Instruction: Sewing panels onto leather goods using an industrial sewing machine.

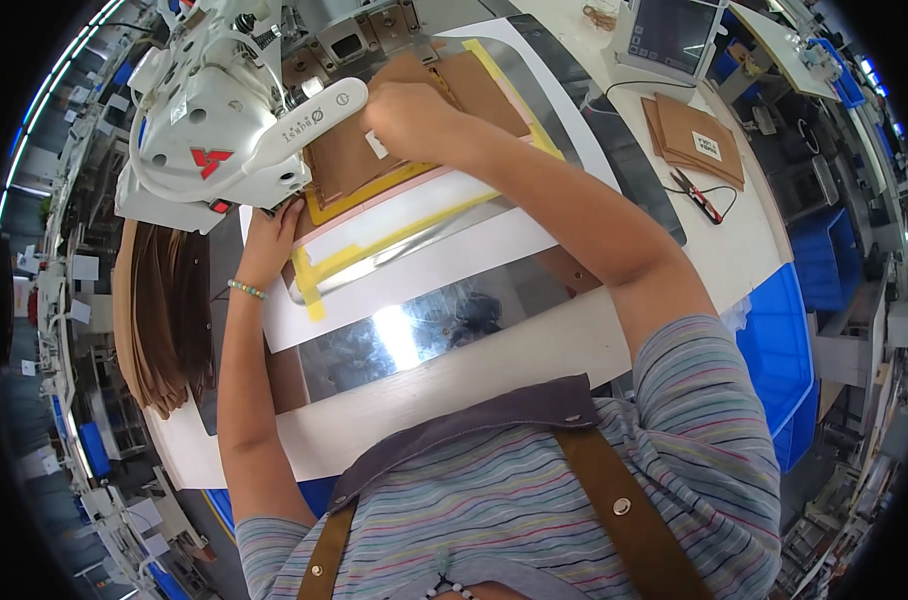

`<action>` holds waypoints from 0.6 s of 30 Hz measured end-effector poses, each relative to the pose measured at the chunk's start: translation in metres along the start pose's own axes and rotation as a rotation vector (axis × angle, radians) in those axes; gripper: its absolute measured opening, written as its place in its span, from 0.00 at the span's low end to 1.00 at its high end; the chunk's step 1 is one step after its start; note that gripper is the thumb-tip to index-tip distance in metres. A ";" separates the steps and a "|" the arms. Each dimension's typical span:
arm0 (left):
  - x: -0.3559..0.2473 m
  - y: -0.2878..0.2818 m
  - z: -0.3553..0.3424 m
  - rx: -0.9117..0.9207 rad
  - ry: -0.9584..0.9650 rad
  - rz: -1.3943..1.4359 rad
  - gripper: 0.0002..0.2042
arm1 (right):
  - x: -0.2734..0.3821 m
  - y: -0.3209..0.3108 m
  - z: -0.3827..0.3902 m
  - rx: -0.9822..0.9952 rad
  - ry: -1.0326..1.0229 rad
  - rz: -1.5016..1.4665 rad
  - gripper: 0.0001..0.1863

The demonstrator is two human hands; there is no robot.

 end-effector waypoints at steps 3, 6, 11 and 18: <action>0.012 0.008 -0.011 0.041 -0.088 0.205 0.16 | 0.014 0.017 -0.012 -0.005 -0.034 0.168 0.08; 0.007 0.015 -0.021 0.090 -0.082 0.323 0.17 | 0.019 0.021 -0.017 -0.103 -0.100 0.186 0.06; 0.006 0.018 -0.025 0.107 -0.063 0.331 0.17 | 0.009 0.037 -0.018 -0.042 -0.010 0.094 0.06; -0.010 0.022 -0.033 0.235 -0.013 0.242 0.22 | -0.039 0.030 -0.008 0.152 0.279 -0.220 0.08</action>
Point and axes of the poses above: each hand's wrist, its own z-axis away from the middle knuckle, its own y-axis out of the palm, x = y × z, the point moved 8 cm from there along -z, towards the middle knuckle, and after that the axes turned 7 degrees about -x, right-handed, at the moved point
